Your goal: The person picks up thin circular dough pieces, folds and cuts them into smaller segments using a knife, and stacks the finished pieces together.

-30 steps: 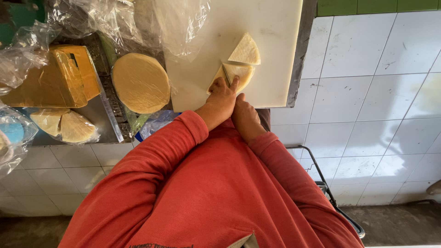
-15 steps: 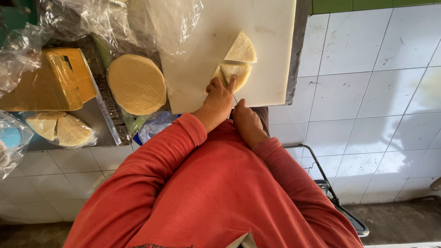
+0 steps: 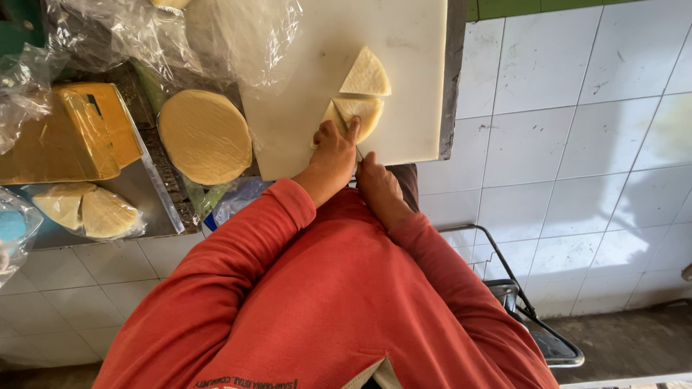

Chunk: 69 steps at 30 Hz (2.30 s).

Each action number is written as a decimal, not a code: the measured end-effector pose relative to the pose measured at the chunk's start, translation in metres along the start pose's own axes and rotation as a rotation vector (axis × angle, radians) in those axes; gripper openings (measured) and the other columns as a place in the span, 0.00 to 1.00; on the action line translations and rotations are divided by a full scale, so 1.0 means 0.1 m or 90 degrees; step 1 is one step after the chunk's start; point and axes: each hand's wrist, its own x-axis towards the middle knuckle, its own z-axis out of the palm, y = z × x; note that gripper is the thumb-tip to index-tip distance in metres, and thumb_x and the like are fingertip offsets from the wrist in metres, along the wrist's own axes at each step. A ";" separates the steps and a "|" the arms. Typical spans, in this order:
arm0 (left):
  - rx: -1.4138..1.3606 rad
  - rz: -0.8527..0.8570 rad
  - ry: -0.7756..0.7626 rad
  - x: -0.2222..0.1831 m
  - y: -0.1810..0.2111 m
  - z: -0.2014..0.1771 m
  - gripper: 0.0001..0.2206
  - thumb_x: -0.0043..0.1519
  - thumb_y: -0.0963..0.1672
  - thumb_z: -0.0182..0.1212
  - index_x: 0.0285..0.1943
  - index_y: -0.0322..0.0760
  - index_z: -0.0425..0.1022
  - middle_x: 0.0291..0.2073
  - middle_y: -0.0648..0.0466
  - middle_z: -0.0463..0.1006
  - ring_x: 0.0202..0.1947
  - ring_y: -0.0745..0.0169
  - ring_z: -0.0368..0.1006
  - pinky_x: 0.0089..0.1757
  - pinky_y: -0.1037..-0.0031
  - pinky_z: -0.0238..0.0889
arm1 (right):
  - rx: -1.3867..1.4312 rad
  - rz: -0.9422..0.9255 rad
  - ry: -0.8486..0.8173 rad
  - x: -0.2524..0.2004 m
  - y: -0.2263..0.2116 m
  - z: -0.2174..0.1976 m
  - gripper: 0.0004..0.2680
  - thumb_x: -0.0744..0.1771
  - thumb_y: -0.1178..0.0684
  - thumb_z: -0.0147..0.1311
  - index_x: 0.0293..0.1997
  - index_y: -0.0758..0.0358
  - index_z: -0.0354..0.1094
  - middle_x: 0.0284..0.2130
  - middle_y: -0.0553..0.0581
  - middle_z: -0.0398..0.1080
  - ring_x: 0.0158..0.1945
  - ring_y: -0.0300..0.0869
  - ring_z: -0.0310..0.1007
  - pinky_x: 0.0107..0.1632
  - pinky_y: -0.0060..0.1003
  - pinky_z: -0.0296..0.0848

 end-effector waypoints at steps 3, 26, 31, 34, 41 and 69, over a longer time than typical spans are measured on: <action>-0.015 -0.007 0.029 -0.04 0.06 0.01 0.33 0.58 0.45 0.61 0.72 0.24 0.61 0.77 0.44 0.48 0.47 0.32 0.61 0.38 0.56 0.65 | -0.019 0.017 -0.008 -0.11 0.11 0.04 0.13 0.71 0.45 0.42 0.47 0.67 0.53 0.30 0.76 0.73 0.34 0.68 0.76 0.36 0.60 0.75; 0.026 -0.034 0.040 -0.14 0.07 -0.12 0.29 0.58 0.45 0.62 0.69 0.26 0.67 0.80 0.52 0.44 0.49 0.32 0.61 0.40 0.55 0.63 | -0.084 0.090 -0.091 -0.69 0.22 -0.26 0.13 0.72 0.42 0.42 0.46 0.64 0.53 0.33 0.75 0.75 0.41 0.70 0.76 0.46 0.63 0.74; 0.050 -0.029 0.056 -0.16 0.06 -0.08 0.31 0.56 0.44 0.61 0.70 0.25 0.63 0.79 0.50 0.46 0.47 0.34 0.61 0.40 0.56 0.63 | -0.086 0.027 -0.030 -0.78 0.19 -0.33 0.12 0.70 0.44 0.47 0.42 0.64 0.54 0.26 0.73 0.74 0.33 0.69 0.76 0.37 0.61 0.75; 0.010 -0.086 0.077 -0.13 0.12 -0.05 0.40 0.56 0.45 0.61 0.80 0.28 0.51 0.68 0.33 0.61 0.47 0.35 0.61 0.42 0.53 0.63 | -0.074 -0.003 -0.020 -0.73 0.15 -0.31 0.12 0.71 0.45 0.47 0.42 0.65 0.54 0.23 0.71 0.73 0.30 0.68 0.76 0.33 0.60 0.75; -0.030 -0.128 0.029 -0.05 0.20 -0.03 0.42 0.58 0.45 0.59 0.82 0.30 0.42 0.54 0.21 0.67 0.49 0.32 0.61 0.46 0.49 0.63 | -0.065 -0.038 0.004 -0.67 0.12 -0.25 0.12 0.71 0.45 0.48 0.41 0.64 0.55 0.22 0.72 0.72 0.28 0.67 0.75 0.31 0.60 0.73; -0.074 -0.085 -0.029 0.02 0.15 -0.12 0.43 0.58 0.45 0.61 0.79 0.26 0.39 0.62 0.21 0.58 0.49 0.27 0.60 0.45 0.44 0.65 | -0.022 -0.054 -0.015 0.04 -0.31 -0.25 0.11 0.68 0.50 0.51 0.46 0.67 0.55 0.32 0.75 0.75 0.39 0.67 0.77 0.40 0.56 0.76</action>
